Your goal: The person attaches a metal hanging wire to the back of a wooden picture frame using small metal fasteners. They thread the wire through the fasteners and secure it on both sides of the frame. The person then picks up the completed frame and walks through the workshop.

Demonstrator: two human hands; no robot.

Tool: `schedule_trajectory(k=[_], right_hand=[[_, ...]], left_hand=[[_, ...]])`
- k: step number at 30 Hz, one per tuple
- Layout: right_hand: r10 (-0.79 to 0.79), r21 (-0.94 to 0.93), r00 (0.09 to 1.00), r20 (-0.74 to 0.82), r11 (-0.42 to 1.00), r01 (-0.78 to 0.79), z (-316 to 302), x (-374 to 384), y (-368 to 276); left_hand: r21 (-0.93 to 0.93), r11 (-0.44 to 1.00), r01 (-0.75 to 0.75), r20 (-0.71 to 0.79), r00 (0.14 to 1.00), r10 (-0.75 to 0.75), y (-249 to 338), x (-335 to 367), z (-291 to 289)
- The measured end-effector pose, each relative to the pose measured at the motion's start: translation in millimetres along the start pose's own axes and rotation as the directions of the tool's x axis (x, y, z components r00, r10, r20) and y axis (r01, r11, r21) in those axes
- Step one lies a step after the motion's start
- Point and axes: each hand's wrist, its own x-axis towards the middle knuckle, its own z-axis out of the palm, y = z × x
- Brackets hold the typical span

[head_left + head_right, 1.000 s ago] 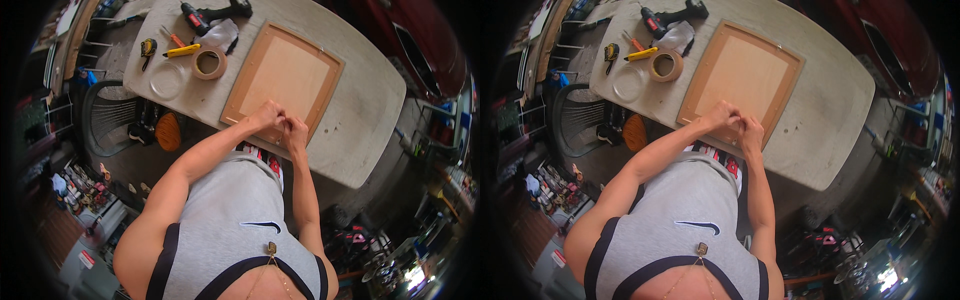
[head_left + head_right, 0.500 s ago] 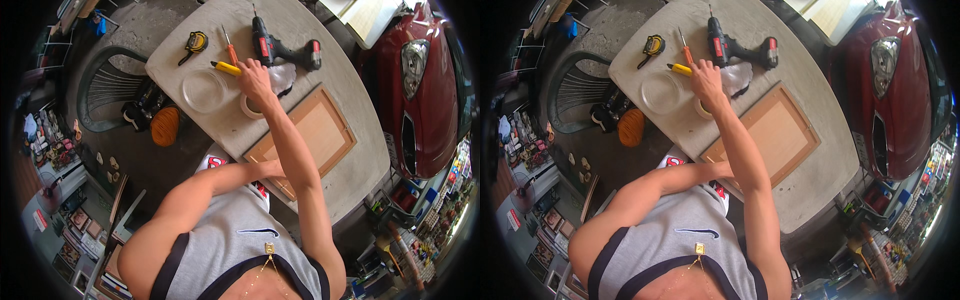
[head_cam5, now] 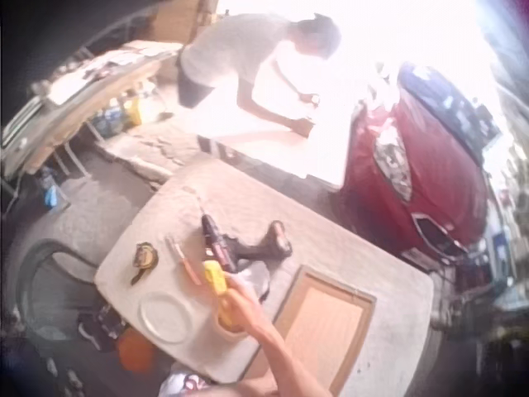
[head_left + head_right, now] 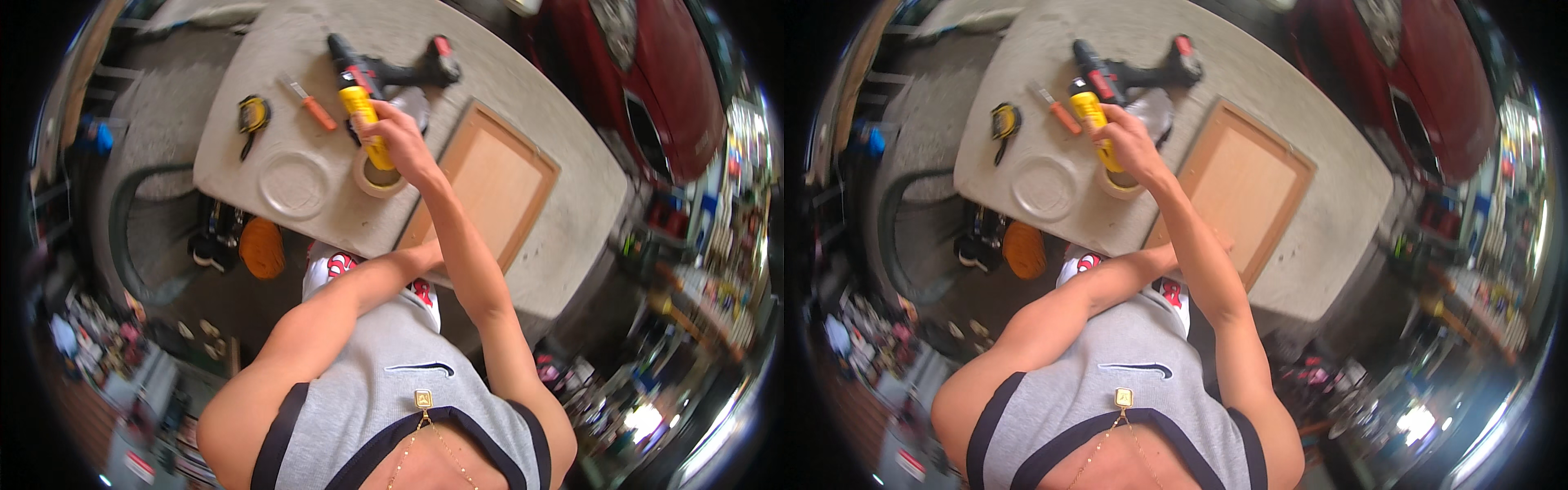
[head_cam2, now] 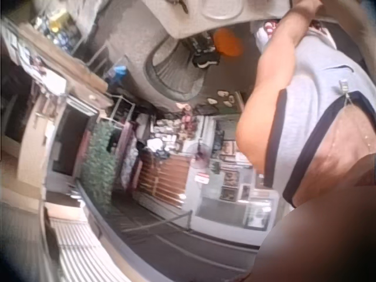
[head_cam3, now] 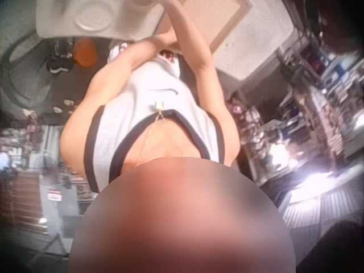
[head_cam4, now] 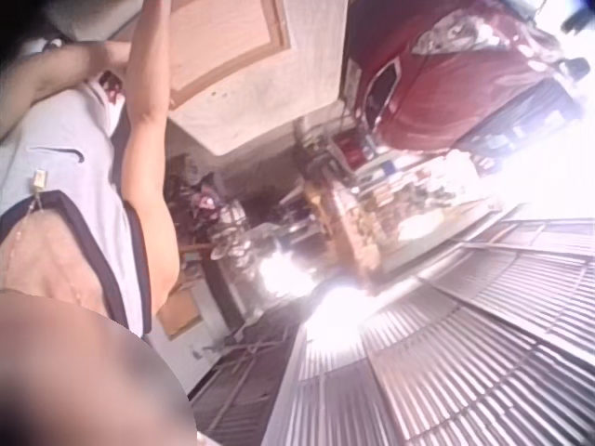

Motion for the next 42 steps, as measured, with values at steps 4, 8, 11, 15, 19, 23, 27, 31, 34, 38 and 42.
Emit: schedule_trajectory(k=[4, 8, 11, 15, 19, 23, 27, 31, 34, 38, 42], right_hand=[[-0.021, 0.348, 0.900, -0.435, 0.918, 0.190, -63, -134, -11], [0.022, 0.170, 0.579, -0.815, 0.964, 0.202, -94, -254, 36], [0.221, 0.292, 0.354, -0.908, 0.943, 0.158, -74, -314, 83], [0.372, 0.549, 0.414, -0.831, 0.670, 0.500, -33, -335, 126], [0.249, 0.297, 0.297, -0.922, 0.946, 0.128, -13, -330, 137], [0.249, 0.196, 0.140, -0.958, 0.929, -0.315, -8, -325, 140], [-0.095, -0.202, 0.230, -0.968, 0.842, -0.500, -7, -312, 154], [-0.339, -0.468, 0.326, -0.882, 0.705, -0.533, -8, -310, 160], [-0.218, -0.396, 0.347, -0.912, 0.687, -0.610, -7, -311, 158], [-0.198, -0.401, 0.363, -0.910, 0.638, -0.657, -7, -309, 156], [-0.170, -0.420, 0.401, -0.900, 0.583, -0.695, -6, -307, 156]], left_hand=[[0.271, 0.962, 0.024, 0.055, 0.998, -0.041, 21, -2, -8], [0.588, 0.792, -0.164, -0.009, 0.978, 0.209, 23, -7, -11], [0.577, 0.790, -0.207, -0.017, 0.964, 0.265, 15, -8, -8], [0.607, 0.760, -0.230, -0.028, 0.951, 0.309, 10, -8, -5], [0.638, 0.732, -0.239, -0.026, 0.944, 0.330, 11, -8, -6], [0.642, 0.719, -0.266, -0.040, 0.925, 0.378, 10, -7, -6], [0.631, 0.727, -0.271, -0.062, 0.916, 0.395, 8, -6, -5], [0.643, 0.728, -0.237, -0.084, 0.924, 0.374, 10, -7, -3], [0.663, 0.719, -0.208, -0.082, 0.935, 0.345, 10, -6, -2], [0.674, 0.714, -0.189, -0.106, 0.932, 0.347, 9, -6, 1], [0.700, 0.692, -0.175, -0.110, 0.931, 0.347, 7, -5, 5]])
